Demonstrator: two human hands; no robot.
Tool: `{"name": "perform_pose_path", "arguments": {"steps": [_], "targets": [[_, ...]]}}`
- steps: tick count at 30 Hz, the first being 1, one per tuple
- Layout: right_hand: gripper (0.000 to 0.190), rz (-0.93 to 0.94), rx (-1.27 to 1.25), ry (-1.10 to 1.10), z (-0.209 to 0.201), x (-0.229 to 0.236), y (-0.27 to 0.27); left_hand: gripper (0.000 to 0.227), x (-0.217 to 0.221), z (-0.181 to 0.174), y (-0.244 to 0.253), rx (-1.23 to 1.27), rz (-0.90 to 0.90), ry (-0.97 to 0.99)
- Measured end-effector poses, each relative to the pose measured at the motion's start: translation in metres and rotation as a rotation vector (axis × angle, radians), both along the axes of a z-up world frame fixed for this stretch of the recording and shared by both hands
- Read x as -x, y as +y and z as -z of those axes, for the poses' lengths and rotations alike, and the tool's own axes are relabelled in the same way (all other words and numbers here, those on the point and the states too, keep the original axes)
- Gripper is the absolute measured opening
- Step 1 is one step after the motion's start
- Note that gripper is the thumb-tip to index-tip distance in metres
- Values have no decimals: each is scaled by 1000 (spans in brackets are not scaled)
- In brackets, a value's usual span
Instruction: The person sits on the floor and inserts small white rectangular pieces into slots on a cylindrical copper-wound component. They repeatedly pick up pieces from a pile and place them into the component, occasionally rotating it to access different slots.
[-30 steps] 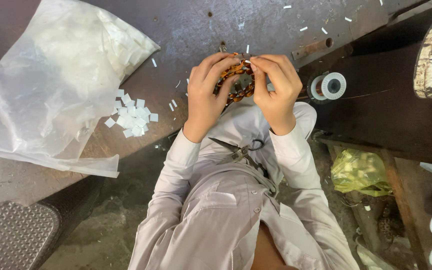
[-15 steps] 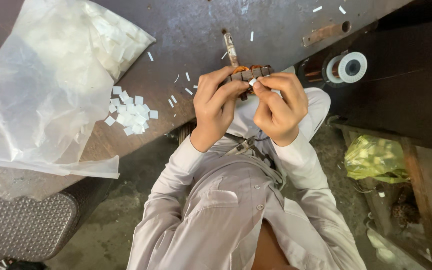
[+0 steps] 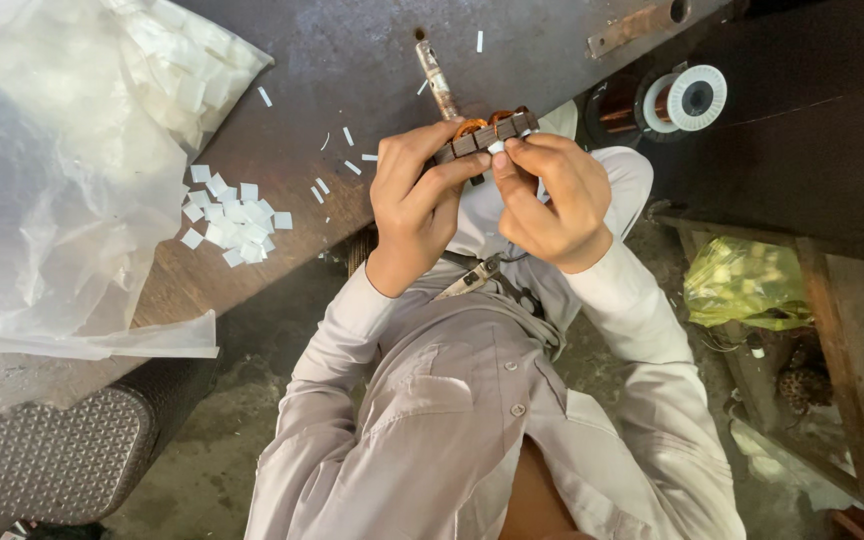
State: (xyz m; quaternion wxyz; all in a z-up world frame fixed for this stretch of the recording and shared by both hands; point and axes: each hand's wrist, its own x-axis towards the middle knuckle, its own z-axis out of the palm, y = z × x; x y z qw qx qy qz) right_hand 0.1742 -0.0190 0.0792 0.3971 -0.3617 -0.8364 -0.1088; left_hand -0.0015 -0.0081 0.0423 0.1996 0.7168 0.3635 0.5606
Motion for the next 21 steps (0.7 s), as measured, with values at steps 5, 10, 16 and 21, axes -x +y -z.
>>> {"name": "perform_pose_path", "arguments": {"steps": [5, 10, 16, 21], "targets": [[20, -102, 97, -74, -19, -12, -3, 33, 4, -4, 0, 18, 50, -8], [21, -76, 133, -158, -29, -7, -12, 62, 10, -16, -2, 418, 320, -384], [37, -24, 205, -212, -34, -4, -15, 47, 16, -25, 1, 367, 161, 50], [36, -20, 156, -198, -26, -1, -10, 48, 24, -30, 3, 348, 234, -22]]}}
